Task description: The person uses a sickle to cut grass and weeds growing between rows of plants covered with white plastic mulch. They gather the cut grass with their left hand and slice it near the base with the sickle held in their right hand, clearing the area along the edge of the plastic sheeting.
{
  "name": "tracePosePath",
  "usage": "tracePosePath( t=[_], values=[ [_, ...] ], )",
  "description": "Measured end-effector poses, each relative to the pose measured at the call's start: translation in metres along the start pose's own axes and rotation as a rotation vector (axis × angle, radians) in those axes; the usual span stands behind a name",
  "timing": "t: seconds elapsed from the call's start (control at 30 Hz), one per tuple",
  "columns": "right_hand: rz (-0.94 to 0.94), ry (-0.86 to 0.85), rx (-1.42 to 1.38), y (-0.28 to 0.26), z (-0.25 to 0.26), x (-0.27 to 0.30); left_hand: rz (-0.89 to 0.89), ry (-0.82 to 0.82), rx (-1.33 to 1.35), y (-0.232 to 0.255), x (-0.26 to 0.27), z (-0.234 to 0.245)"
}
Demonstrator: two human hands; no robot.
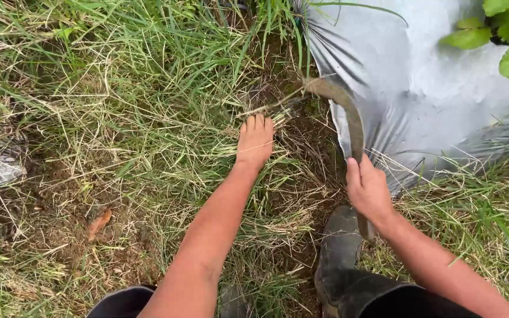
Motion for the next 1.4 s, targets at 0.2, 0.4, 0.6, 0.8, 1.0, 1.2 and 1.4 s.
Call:
tracePosePath(
  t=[0.2,0.4,0.6,0.8,1.0,1.2,1.4],
  values=[
    [-0.065,-0.132,0.131,0.015,0.005,-0.015,0.032,-0.062,0.096,-0.002,0.000,0.016],
    [-0.056,-0.052,0.145,-0.003,0.020,-0.016,0.065,0.021,0.083,-0.001,0.004,0.027],
    [-0.070,-0.090,0.160,-0.026,0.028,-0.016,0.080,0.070,0.038,0.000,0.008,0.032],
    [-0.073,-0.160,0.239,0.012,0.011,-0.024,0.115,0.044,-0.045,0.002,0.010,0.033],
    [-0.059,-0.110,0.142,-0.010,0.006,-0.014,0.158,0.037,-0.075,0.001,0.016,0.036],
    [-0.019,-0.061,0.115,-0.001,0.014,-0.012,0.190,0.027,-0.113,0.002,0.015,0.031],
    [-0.065,-0.236,0.148,0.001,0.006,-0.015,0.148,-0.065,-0.325,0.003,0.025,0.078]
  ],
)
Point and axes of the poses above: each hand's wrist, its own x-axis away from the middle knuckle, its own z-axis out of the back of the hand, y = z × x, the point moved 9 cm from there along -x, towards the middle knuckle, and after that the axes turned 12 degrees about z, right-handed, at the moved point
